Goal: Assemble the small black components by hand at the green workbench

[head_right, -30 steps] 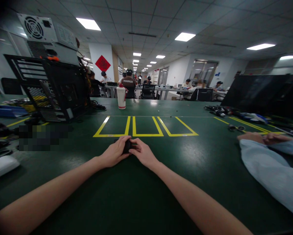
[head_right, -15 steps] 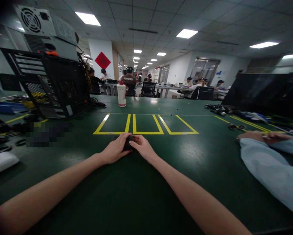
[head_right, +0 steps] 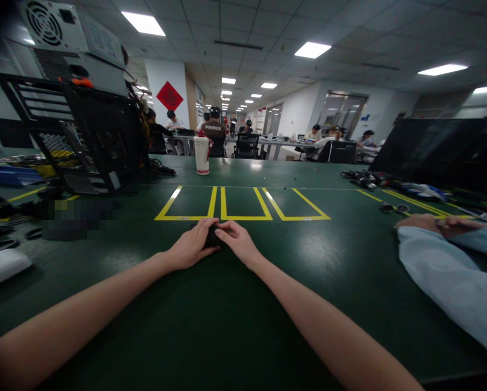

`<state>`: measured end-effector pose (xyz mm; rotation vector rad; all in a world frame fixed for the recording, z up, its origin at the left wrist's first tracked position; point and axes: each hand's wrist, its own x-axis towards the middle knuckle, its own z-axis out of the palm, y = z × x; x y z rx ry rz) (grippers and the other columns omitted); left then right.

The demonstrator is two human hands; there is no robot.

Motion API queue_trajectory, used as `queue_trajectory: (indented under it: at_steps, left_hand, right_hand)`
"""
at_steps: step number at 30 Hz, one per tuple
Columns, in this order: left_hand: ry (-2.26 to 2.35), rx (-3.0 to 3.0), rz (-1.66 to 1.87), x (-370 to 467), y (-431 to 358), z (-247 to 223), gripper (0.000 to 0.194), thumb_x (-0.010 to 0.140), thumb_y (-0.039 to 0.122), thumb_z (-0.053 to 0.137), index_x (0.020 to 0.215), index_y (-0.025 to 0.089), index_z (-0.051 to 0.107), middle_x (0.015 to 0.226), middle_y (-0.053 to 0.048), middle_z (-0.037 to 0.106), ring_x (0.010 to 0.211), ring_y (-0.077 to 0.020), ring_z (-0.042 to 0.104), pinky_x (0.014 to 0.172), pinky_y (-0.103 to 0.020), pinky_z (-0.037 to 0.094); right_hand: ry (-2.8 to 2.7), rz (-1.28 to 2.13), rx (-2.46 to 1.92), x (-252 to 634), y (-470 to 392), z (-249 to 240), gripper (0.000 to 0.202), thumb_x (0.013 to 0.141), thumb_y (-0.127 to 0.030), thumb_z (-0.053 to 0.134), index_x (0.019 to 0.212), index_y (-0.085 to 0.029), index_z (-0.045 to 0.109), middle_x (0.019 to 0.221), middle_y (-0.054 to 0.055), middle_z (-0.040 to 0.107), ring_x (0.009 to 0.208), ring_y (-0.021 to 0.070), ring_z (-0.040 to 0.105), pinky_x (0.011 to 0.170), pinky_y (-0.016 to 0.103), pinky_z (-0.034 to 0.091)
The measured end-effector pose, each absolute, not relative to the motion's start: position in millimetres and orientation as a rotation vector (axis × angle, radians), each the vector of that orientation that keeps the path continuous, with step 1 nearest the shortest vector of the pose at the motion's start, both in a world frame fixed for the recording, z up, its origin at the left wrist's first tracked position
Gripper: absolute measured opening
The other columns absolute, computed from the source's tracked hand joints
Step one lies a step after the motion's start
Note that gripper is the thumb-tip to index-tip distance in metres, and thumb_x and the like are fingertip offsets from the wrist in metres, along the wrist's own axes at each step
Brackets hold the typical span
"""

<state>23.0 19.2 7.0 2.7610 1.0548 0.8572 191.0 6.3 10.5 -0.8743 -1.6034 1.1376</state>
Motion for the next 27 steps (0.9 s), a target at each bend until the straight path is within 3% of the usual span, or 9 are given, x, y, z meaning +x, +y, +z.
queue_trajectory:
  at_steps: [7, 14, 19, 27]
  left_hand:
    - [1.047, 2.762, 0.854, 23.1, 18.9, 6.9, 0.061, 0.076, 0.030, 0.053, 0.123, 0.020, 0.017, 0.121, -0.011, 0.035, 0.106, -0.0237, 0.044, 0.082, -0.041, 0.043]
    - [1.039, 2.752, 0.863, 22.7, 20.3, 5.2, 0.060, 0.076, 0.030, 0.052, 0.123, 0.021, 0.017, 0.121, -0.011, 0.034, 0.106, -0.0241, 0.044, 0.082, -0.041, 0.044]
    - [1.058, 2.756, 0.860, 23.1, 20.1, 5.9, 0.061, 0.075, 0.031, 0.053, 0.123, 0.021, 0.017, 0.122, -0.011, 0.035, 0.105, -0.0244, 0.045, 0.081, -0.040, 0.044]
    - [1.062, 2.743, 0.854, 22.7, 19.2, 6.2, 0.060, 0.076, 0.031, 0.053, 0.123, 0.022, 0.017, 0.121, -0.010, 0.035, 0.104, -0.0239, 0.046, 0.079, -0.040, 0.045]
  right_hand:
    - [-1.573, 1.131, -0.970, 189.9, 16.4, 3.4, 0.026, 0.071, -0.032, 0.056, 0.092, -0.019, 0.052, 0.095, 0.003, 0.055, 0.090, 0.0149, 0.053, 0.083, 0.033, 0.042]
    - [-1.646, 1.209, -0.812, 193.0, 10.8, 2.0, 0.029, 0.066, -0.024, 0.061, 0.092, -0.022, 0.048, 0.096, 0.000, 0.051, 0.090, 0.0145, 0.054, 0.079, 0.031, 0.045]
    - [-1.605, 1.114, -0.864, 189.9, 10.2, 5.1, 0.019, 0.072, -0.030, 0.055, 0.088, -0.021, 0.051, 0.091, 0.000, 0.053, 0.087, 0.0130, 0.054, 0.081, 0.030, 0.043]
    - [-1.625, 1.175, -0.953, 191.6, 16.4, 2.3, 0.027, 0.071, -0.033, 0.055, 0.094, -0.019, 0.051, 0.097, 0.003, 0.055, 0.091, 0.0157, 0.053, 0.085, 0.035, 0.041]
